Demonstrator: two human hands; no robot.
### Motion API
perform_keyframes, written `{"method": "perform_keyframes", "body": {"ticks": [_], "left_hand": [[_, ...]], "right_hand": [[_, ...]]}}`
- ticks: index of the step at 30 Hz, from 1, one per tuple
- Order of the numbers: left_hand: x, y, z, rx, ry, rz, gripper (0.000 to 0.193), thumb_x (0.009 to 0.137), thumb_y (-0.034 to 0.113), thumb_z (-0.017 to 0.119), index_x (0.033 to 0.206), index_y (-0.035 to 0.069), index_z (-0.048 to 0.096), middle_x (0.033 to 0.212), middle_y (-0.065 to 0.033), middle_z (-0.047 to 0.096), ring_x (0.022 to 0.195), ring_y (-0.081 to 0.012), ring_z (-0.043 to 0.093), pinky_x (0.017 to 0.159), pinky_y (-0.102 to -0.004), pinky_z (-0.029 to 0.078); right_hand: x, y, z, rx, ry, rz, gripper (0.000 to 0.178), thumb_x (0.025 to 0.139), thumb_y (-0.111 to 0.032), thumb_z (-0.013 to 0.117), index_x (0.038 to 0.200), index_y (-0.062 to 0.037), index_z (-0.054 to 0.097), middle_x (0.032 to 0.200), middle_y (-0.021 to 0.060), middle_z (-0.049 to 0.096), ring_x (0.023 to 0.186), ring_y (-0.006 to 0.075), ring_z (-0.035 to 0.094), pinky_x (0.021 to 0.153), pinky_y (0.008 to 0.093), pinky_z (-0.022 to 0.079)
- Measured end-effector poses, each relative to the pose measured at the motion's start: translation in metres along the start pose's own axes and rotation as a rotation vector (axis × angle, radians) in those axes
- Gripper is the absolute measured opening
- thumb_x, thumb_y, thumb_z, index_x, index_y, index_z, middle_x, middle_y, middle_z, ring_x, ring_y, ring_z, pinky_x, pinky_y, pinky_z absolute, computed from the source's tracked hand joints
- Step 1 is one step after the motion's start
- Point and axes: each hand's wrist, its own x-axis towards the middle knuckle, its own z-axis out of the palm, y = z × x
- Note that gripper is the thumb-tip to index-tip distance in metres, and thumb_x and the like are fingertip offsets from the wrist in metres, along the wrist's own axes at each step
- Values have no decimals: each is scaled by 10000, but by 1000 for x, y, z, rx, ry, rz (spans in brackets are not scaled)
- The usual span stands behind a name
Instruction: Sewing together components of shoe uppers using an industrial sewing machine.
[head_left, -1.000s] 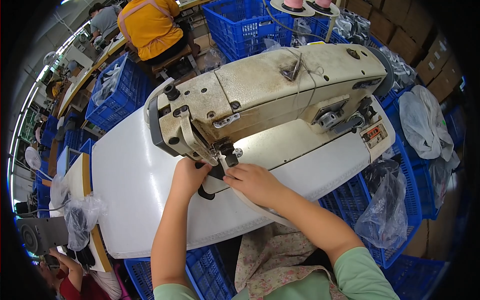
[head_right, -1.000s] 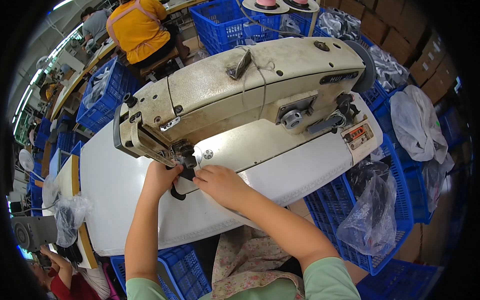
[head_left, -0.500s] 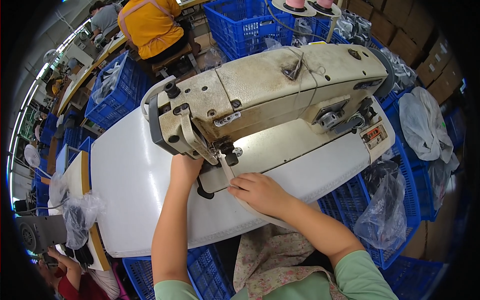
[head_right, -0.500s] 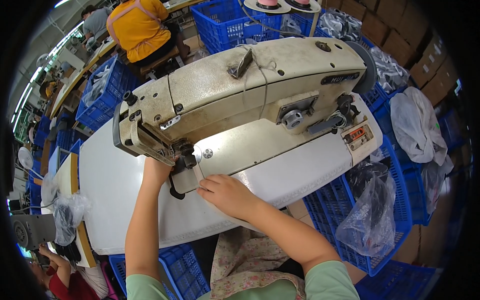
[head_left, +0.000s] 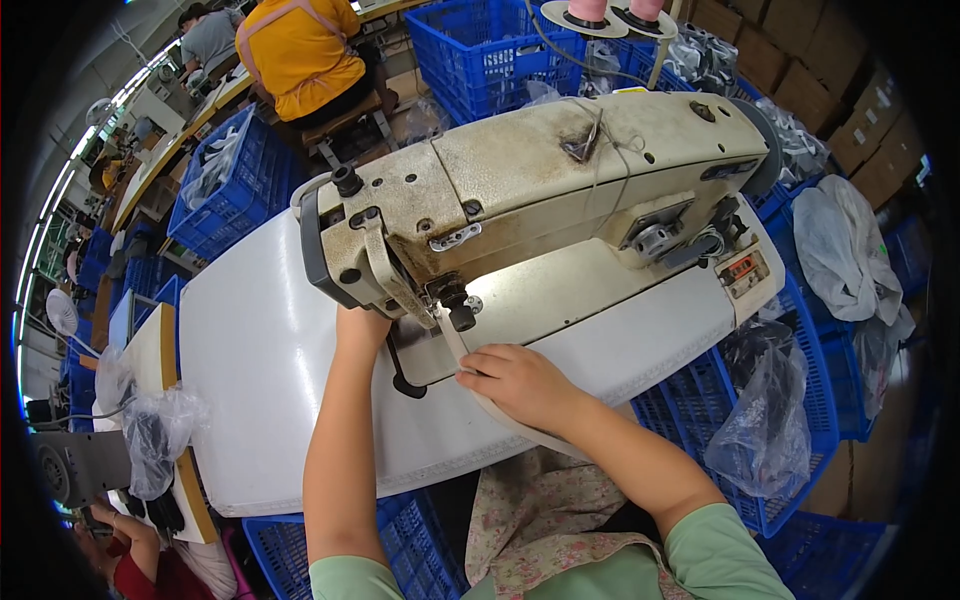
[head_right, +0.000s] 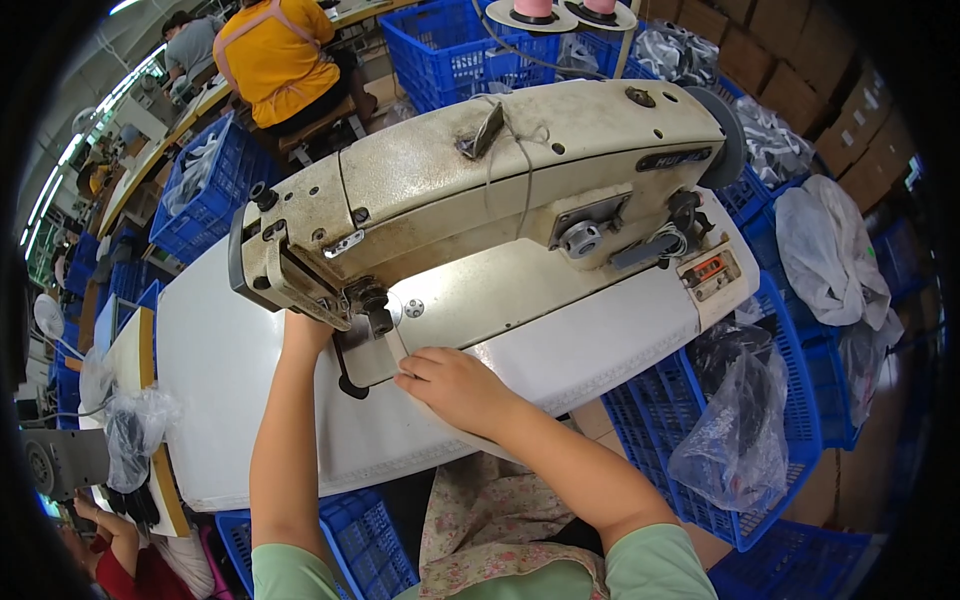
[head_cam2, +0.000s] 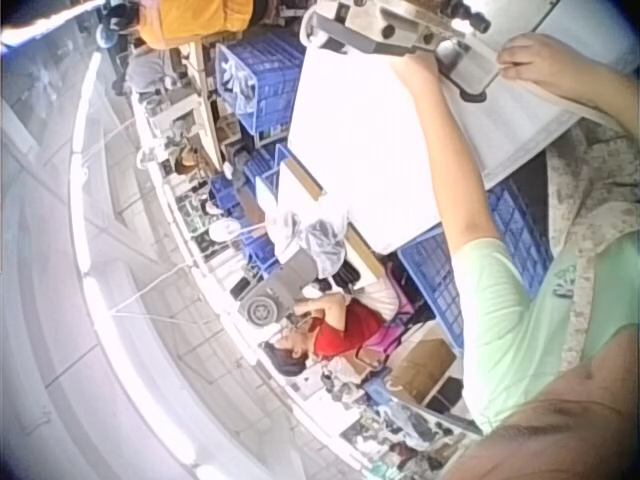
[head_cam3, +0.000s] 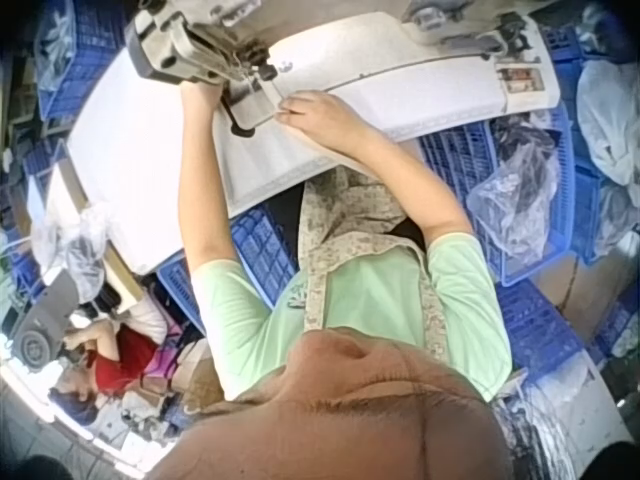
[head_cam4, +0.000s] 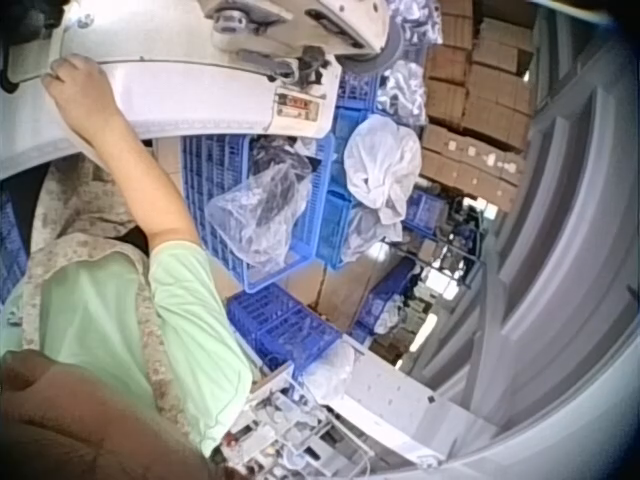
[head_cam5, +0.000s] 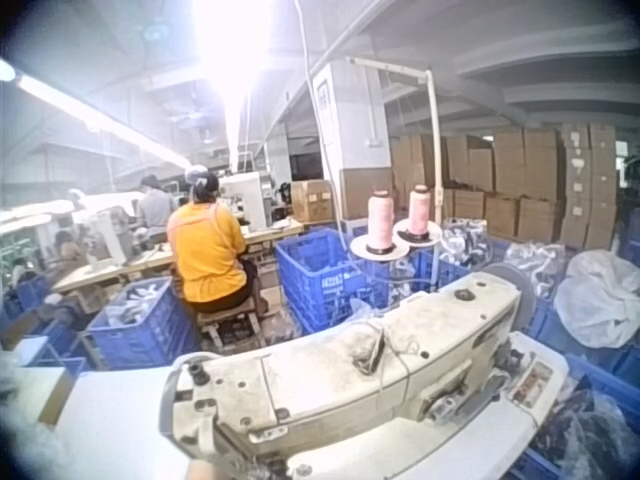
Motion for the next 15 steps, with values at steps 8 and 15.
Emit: {"method": "perform_keyframes", "body": {"ticks": [8,15], "left_hand": [[4,-21,2,89,149,192,374,771,146,708,1117,43,612,1092,-151,642,1013,-337,608,853,-398,490],[2,-44,32,220,-86,23,428,783,247,701,1141,36,603,1108,-181,622,1015,-347,597,854,-430,484]], "right_hand": [[5,0,5,44,11,-14,225,776,-66,579,984,-26,658,1057,79,639,1004,244,594,849,347,519],[-13,13,2,67,-5,51,183,800,-103,564,936,-20,653,995,100,636,972,263,590,861,359,498]]}}
